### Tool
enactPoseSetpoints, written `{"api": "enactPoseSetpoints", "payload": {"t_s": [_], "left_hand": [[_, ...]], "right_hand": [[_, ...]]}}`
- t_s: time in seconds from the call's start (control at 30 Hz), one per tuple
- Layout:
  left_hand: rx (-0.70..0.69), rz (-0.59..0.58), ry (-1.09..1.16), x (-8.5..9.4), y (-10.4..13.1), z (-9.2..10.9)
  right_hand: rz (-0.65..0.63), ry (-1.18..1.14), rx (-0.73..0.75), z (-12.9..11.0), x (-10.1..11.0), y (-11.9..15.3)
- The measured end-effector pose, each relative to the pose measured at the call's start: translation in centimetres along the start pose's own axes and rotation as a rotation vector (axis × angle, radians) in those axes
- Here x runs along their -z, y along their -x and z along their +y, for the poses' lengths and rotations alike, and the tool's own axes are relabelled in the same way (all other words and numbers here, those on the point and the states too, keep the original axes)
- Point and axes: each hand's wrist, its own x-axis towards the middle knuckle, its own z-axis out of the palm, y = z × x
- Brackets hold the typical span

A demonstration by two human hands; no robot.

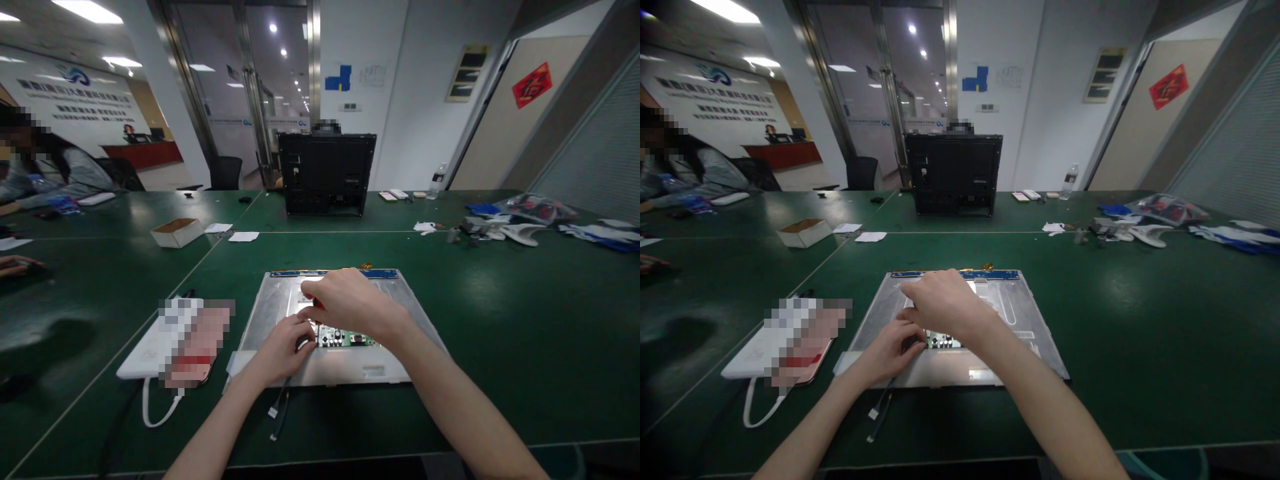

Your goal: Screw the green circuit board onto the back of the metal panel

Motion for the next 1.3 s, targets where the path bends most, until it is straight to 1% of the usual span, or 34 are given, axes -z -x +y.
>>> {"api": "enactPoseSetpoints", "payload": {"t_s": [0.17,0.37,0.53,0.63,0.77,0.9,1.13,1.3], "left_hand": [[-0.036,0.019,0.012,-0.27,-0.11,-0.42],[-0.028,0.043,0.032,-0.48,-0.05,-0.56],[0.006,0.017,0.046,-0.37,-0.01,-0.35],[-0.006,0.006,0.049,-0.33,-0.01,-0.37],[-0.017,0.019,0.046,-0.39,-0.03,-0.47],[-0.033,0.041,0.068,-0.51,-0.07,-0.49],[-0.02,0.014,0.059,-0.58,0.03,-0.57],[-0.03,0.038,0.071,-0.46,-0.08,-0.48]], "right_hand": [[-0.013,-0.003,0.05,-0.1,0.0,0.17],[-0.06,-0.044,0.137,-0.05,0.13,0.45],[-0.001,-0.019,0.079,-0.08,0.06,0.18],[0.0,-0.013,0.042,-0.13,0.04,0.06],[0.003,0.001,0.064,-0.21,0.15,0.16],[-0.041,-0.015,0.105,-0.3,0.41,0.36],[-0.027,-0.004,0.04,-0.14,0.28,0.12],[-0.015,0.007,0.088,-0.24,0.2,0.19]]}}
